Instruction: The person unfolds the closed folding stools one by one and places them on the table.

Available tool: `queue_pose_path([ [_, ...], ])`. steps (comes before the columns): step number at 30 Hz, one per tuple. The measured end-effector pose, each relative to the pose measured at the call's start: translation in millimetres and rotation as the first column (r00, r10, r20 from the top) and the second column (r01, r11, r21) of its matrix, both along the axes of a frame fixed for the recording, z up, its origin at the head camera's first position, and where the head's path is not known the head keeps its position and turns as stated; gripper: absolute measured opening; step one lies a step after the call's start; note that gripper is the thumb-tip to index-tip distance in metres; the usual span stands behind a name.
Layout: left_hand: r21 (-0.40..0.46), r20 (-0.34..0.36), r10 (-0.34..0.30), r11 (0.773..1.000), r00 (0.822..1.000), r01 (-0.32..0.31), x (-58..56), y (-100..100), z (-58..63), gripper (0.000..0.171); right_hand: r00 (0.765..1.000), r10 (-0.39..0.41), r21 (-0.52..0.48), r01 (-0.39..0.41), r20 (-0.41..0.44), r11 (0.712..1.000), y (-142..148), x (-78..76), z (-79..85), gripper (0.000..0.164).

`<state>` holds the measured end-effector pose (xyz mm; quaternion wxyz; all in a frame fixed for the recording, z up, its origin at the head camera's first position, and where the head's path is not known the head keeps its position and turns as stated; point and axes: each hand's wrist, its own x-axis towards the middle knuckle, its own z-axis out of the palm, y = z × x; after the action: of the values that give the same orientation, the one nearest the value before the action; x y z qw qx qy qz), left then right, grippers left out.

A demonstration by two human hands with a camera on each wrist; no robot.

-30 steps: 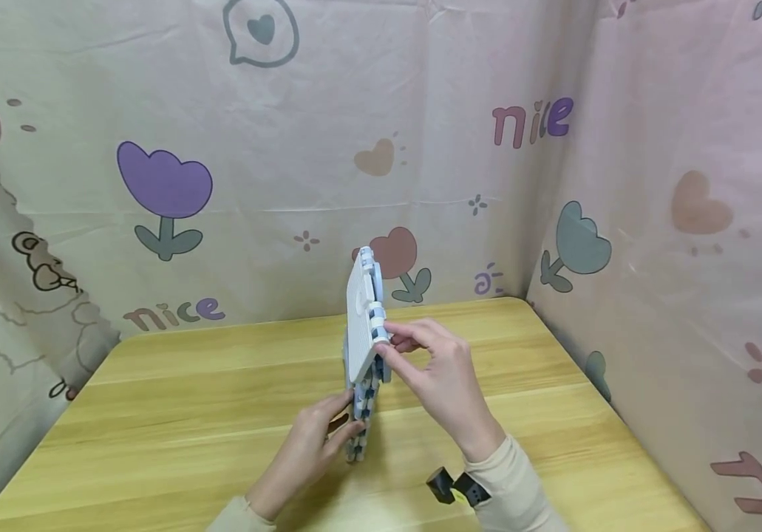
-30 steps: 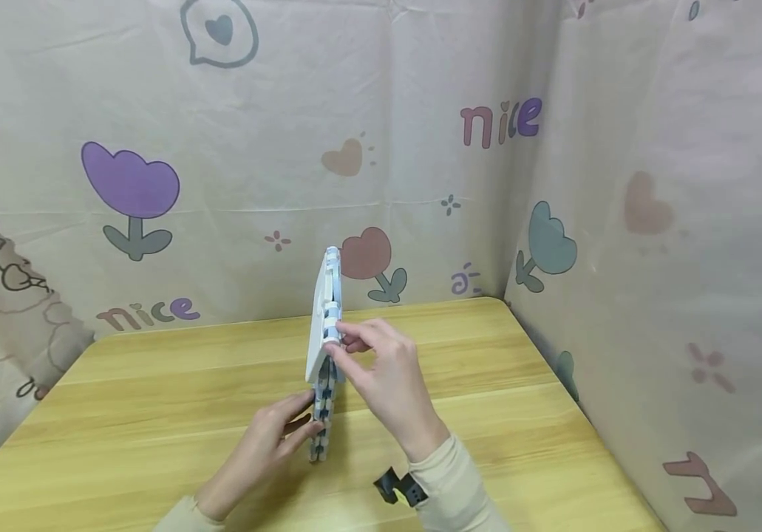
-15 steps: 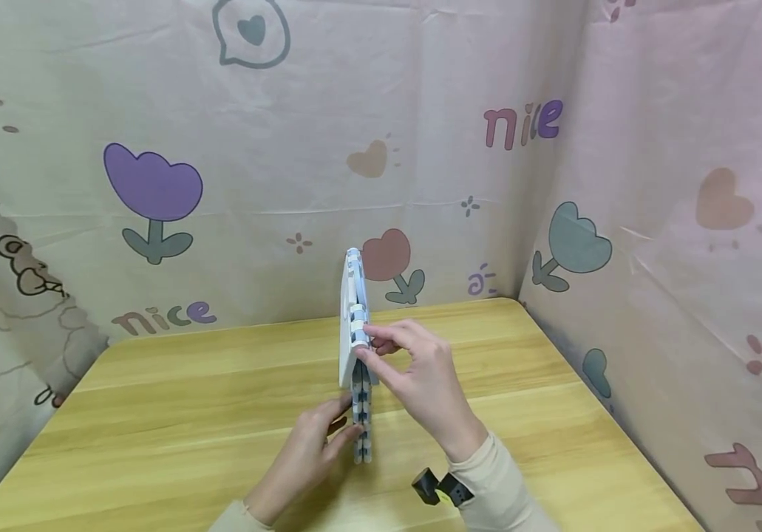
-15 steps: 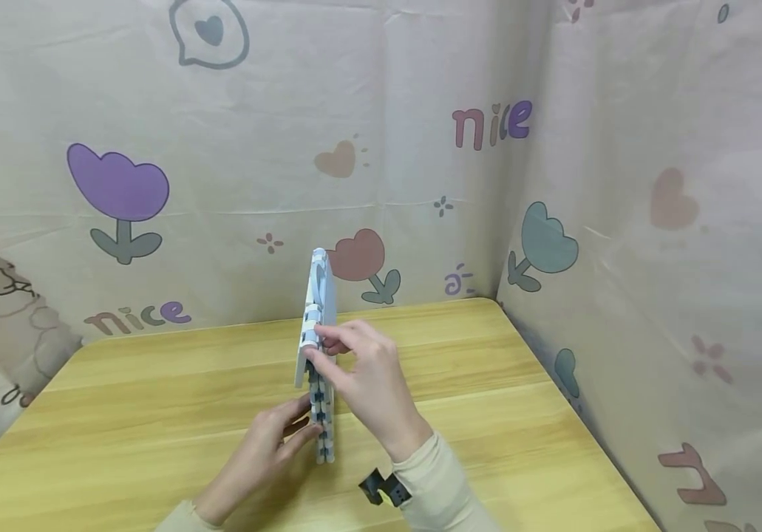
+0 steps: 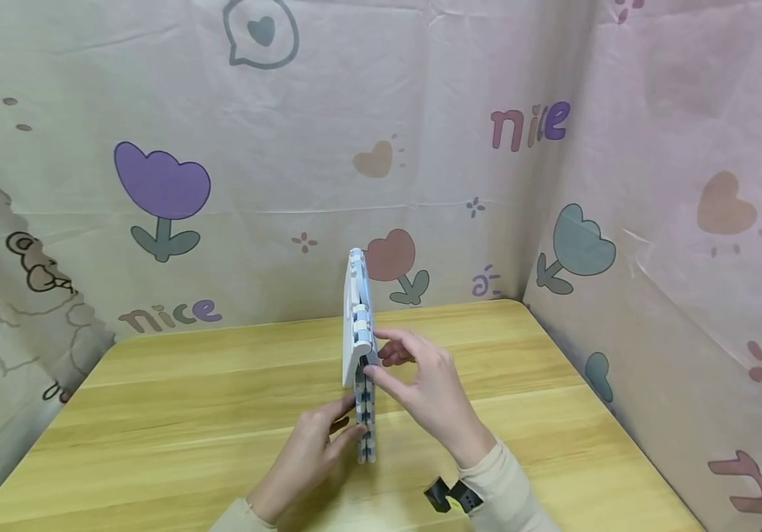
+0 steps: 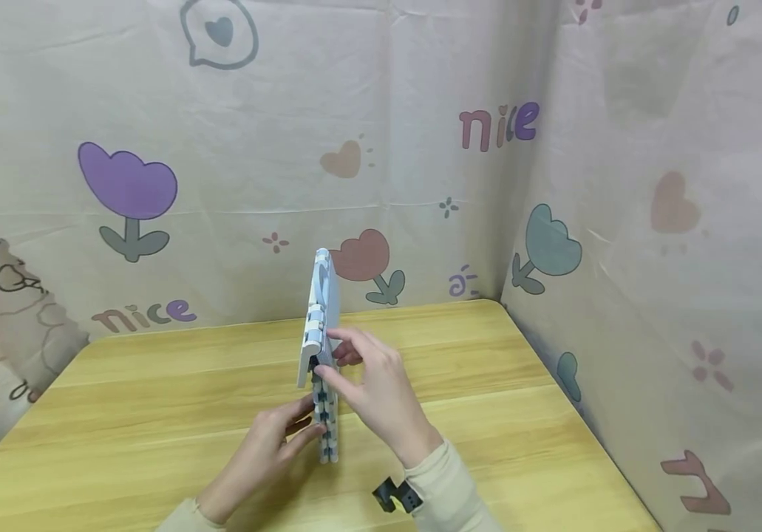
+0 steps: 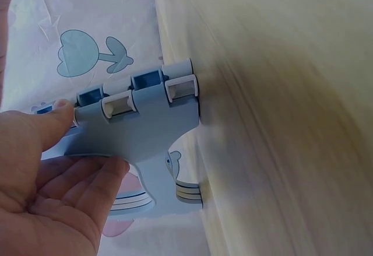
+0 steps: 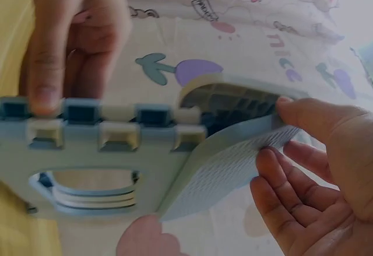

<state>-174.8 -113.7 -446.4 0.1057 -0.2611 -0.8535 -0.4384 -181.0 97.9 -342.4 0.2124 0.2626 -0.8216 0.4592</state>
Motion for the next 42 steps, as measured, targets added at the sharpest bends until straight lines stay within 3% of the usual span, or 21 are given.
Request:
queue_pose_path([
  [6, 0.006, 0.003, -0.016, 1.000, 1.000, 0.016, -0.4, 0, 2.1, 0.052, 0.995, 0.029, 0.069, -0.035, 0.093, 0.997, 8, -5.0, -18.0, 0.053],
  [19, 0.009, 0.047, -0.009, 1.000, 0.999, 0.008, -0.3, 1, 3.9, 0.053, 0.969, 0.086, 0.145, -0.122, 0.233, 0.982, 11, -19.8, -58.8, 0.046],
  [30, 0.007, 0.044, -0.012, 1.000, 0.999, 0.012, 0.2, 2, 1.8, 0.059, 0.952, 0.115, 0.166, -0.167, 0.282, 0.972, 11, -20.6, -69.6, 0.033],
  [42, 0.009, 0.034, 0.005, 1.000, 0.999, -0.006, 1.2, 3, 1.8, 0.060, 0.949, 0.139, 0.183, -0.195, 0.282, 0.964, 11, -23.3, -71.8, 0.035],
])
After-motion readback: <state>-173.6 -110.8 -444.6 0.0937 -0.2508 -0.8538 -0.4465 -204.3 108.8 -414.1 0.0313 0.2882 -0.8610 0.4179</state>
